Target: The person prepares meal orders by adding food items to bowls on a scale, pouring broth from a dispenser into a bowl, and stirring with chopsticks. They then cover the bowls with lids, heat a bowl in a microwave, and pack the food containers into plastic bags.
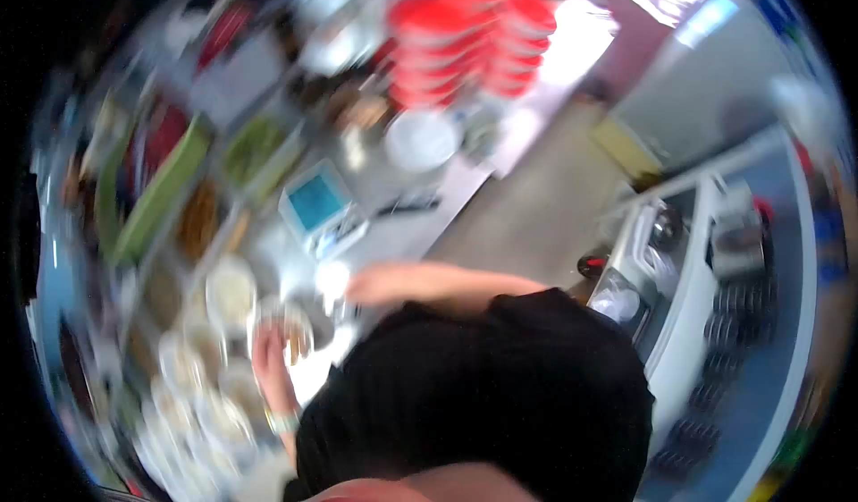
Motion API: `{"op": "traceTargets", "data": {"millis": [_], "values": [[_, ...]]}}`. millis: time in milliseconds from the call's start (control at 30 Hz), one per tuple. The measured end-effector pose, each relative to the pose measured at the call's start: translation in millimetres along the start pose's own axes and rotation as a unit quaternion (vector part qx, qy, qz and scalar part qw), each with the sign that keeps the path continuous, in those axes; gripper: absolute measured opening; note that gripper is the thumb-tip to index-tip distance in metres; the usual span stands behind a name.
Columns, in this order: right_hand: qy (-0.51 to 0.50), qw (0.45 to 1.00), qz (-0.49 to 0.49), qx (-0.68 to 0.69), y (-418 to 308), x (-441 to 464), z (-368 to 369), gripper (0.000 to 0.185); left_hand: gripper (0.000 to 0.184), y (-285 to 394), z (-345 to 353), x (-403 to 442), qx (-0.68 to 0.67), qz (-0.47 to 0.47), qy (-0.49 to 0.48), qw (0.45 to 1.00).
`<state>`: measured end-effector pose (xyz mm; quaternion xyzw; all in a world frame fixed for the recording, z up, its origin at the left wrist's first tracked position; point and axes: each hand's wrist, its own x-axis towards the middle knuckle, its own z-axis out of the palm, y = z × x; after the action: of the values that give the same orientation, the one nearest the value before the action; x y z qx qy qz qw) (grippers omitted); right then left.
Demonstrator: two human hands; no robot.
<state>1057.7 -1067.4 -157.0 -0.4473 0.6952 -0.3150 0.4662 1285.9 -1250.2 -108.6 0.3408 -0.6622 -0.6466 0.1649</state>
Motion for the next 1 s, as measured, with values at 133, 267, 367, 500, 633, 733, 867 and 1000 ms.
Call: {"op": "traceTargets", "data": {"millis": [133,267,367,500,633,733,867,1000], "values": [[0.024,0.996,0.083,0.001,7,-15,34,0.032,0.009,-31,-30,-11,-0.276,0.072,0.137,0.949],[0.034,0.998,0.060,0.000,16,-20,67,0.029,0.008,-60,-49,-35,-0.302,0.093,0.195,0.929],[0.033,0.997,0.062,-0.020,6,-14,89,0.027,0.009,-72,-69,-56,-0.302,0.076,0.214,0.926],[0.115,0.983,-0.015,-0.140,22,22,98,0.025,0.009,-91,-82,-81,-0.248,0.028,0.224,0.942],[0.215,0.926,-0.116,-0.287,24,126,75,0.023,0.007,-111,-88,-100,-0.240,0.003,0.240,0.941],[0.272,0.859,-0.074,-0.427,38,206,61,0.026,0.010,-126,-94,-106,-0.230,-0.025,0.231,0.945],[0.259,0.823,0.064,-0.502,20,250,31,0.030,0.020,-137,-87,-106,-0.240,-0.128,0.216,0.938],[0.209,0.796,0.126,-0.554,22,276,18,0.032,0.032,-161,-78,-97,-0.277,-0.197,0.190,0.921]]}}
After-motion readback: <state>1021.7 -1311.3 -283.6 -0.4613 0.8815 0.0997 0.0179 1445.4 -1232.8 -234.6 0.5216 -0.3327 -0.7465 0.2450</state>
